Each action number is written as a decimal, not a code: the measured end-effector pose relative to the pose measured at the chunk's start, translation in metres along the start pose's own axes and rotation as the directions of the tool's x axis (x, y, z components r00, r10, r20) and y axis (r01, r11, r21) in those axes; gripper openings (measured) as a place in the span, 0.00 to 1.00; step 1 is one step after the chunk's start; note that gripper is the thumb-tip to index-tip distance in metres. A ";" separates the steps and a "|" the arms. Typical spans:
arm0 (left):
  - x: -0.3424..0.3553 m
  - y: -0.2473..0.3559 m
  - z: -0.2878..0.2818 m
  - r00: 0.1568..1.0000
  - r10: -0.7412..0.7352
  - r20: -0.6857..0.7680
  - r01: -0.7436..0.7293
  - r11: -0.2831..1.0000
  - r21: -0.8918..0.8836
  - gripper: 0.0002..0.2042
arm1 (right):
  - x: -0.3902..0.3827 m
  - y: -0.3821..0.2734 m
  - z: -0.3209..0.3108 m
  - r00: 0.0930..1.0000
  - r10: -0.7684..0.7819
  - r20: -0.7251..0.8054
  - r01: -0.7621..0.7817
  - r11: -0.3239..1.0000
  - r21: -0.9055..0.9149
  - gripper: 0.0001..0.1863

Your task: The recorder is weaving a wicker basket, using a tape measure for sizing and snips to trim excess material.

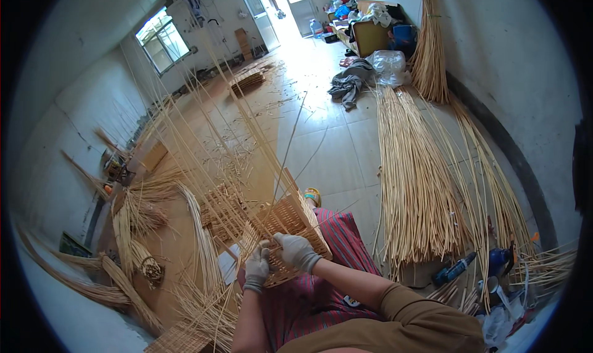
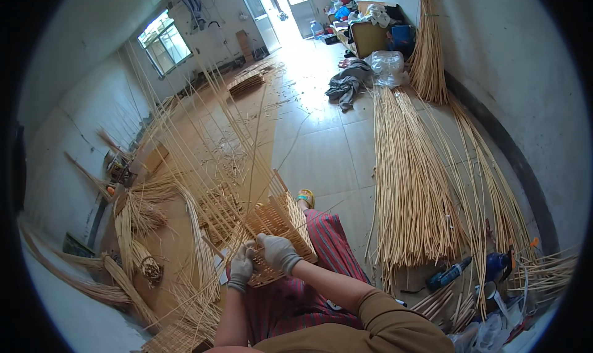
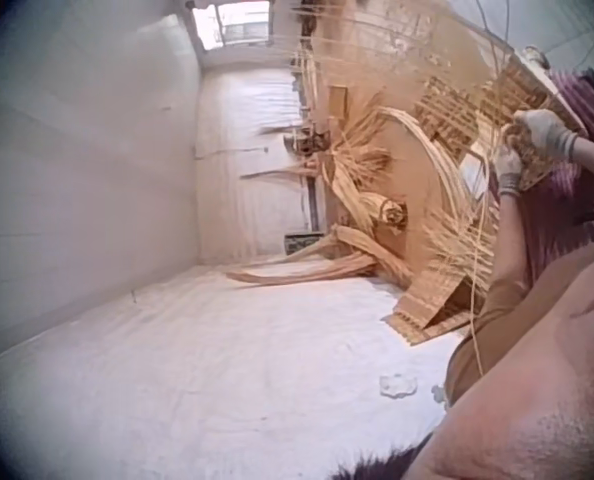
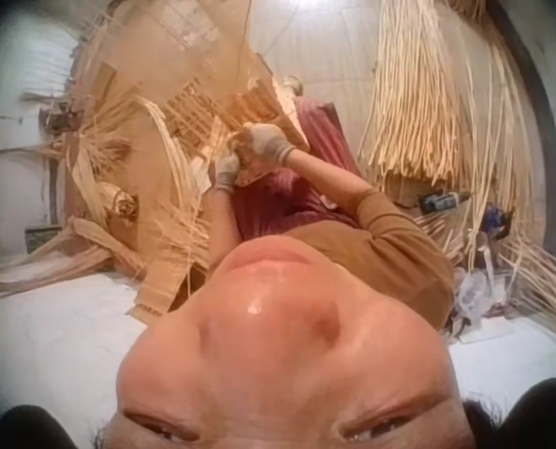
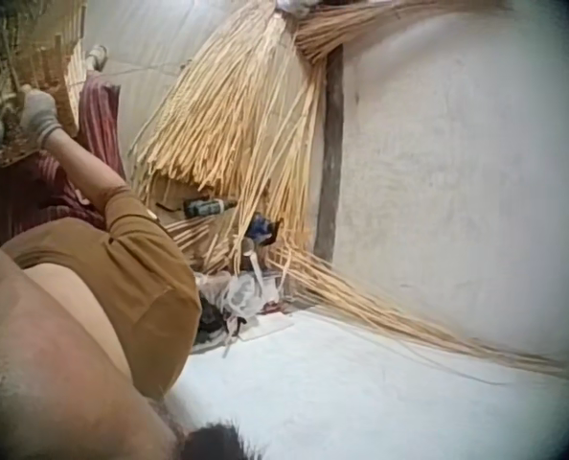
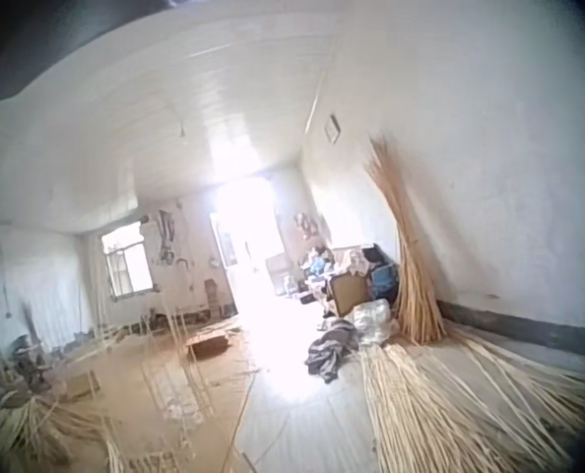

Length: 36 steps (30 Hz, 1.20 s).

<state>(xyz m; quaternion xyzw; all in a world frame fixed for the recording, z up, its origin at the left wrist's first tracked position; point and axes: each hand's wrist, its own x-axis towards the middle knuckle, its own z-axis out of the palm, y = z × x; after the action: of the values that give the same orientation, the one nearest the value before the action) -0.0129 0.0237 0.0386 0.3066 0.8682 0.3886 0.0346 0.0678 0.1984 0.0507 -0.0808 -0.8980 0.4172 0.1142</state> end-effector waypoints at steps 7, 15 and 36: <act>0.003 -0.004 0.000 0.939 -0.242 0.245 0.296 0.930 -0.219 0.24 | -0.001 0.005 -0.004 1.000 0.002 0.002 -0.002 1.000 -0.022 0.21; 0.008 -0.039 0.014 0.962 0.258 0.084 -0.271 0.904 0.329 0.26 | -0.001 0.010 0.003 0.990 -0.121 -0.069 0.120 0.993 -0.017 0.13; -0.024 0.001 0.032 0.982 -0.080 -0.173 0.088 0.995 0.042 0.35 | -0.004 0.013 0.001 0.998 -0.056 -0.011 0.055 0.998 -0.033 0.25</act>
<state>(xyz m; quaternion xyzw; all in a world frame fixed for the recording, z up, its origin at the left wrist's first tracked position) 0.0160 0.0317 0.0129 0.2360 0.8896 0.3898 -0.0312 0.0722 0.2052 0.0400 -0.0602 -0.9059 0.3987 0.1297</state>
